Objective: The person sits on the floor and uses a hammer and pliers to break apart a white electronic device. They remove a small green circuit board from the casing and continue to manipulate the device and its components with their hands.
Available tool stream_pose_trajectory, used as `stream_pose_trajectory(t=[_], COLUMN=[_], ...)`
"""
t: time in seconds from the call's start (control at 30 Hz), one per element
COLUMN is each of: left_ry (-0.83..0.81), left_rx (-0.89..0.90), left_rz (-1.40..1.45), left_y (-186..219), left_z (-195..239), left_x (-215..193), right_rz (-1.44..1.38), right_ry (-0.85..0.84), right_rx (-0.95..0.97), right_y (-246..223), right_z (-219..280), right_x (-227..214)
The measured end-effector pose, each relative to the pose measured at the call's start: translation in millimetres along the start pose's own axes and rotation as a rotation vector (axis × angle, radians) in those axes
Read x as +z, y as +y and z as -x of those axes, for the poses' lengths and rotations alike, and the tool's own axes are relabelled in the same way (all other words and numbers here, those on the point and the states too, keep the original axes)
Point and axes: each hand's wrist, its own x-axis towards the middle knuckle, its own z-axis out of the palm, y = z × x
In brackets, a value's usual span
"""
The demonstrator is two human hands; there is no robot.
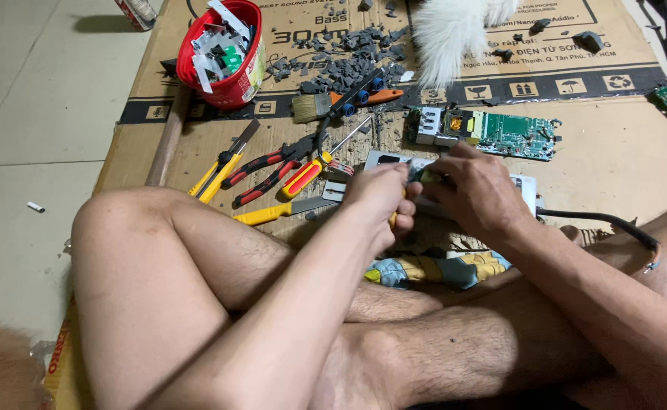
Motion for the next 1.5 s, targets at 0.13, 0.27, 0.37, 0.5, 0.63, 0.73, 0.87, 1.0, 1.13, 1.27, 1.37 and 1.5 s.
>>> stream_pose_trajectory(t=[0.13, 0.27, 0.37, 0.5, 0.63, 0.73, 0.87, 1.0, 1.13, 1.27, 1.37, 1.5], left_ry=[0.095, 0.082, 0.044, 0.005, -0.009, -0.038, -0.017, -0.073, -0.073, -0.016, 0.010, -0.006], left_rx=[0.190, 0.293, 0.316, 0.342, 0.313, 0.247, 0.237, 0.298, 0.344, 0.292, 0.246, 0.229], left_rz=[-0.552, -1.179, -1.279, -1.253, -1.216, -1.218, -1.217, -1.331, -1.394, -1.334, -1.306, -1.238], left_y=[-1.5, 37.3, 46.2, 45.7, 39.6, 48.3, 46.8, 32.5, 37.0, 43.5, 54.7, 56.4], left_z=[-38.4, 18.2, 36.4, 27.6, 14.3, 22.9, 26.9, 33.8, 14.7, -4.1, 23.1, 48.1], left_x=[-3.4, -12.5, -21.7, -27.6, -26.3, -23.0, -16.3, -3.3, 6.7, 12.4, -4.4, -23.0], right_rz=[-0.022, -0.077, -0.090, -0.065, -0.044, -0.060, -0.019, 0.084, 0.105, 0.016, -0.008, -0.013], right_ry=[-0.001, 0.056, 0.047, 0.033, 0.064, 0.070, 0.053, 0.005, -0.068, -0.021, -0.013, 0.028], right_rx=[-0.017, -0.028, 0.008, 0.013, -0.020, -0.035, -0.048, -0.022, -0.028, 0.091, 0.051, 0.028], right_y=[15.4, 6.5, 3.7, 4.0, 11.1, 13.2, 10.0, 5.7, 16.1, -2.8, 10.4, 9.7], right_z=[-1.8, -4.9, -6.5, -4.6, -7.0, -7.3, -4.9, -8.3, -4.7, 8.9, -3.4, -9.5], right_x=[7.0, 5.5, 6.4, 6.5, 13.9, 14.1, 16.0, 18.2, 35.2, 19.2, 28.5, 23.5])
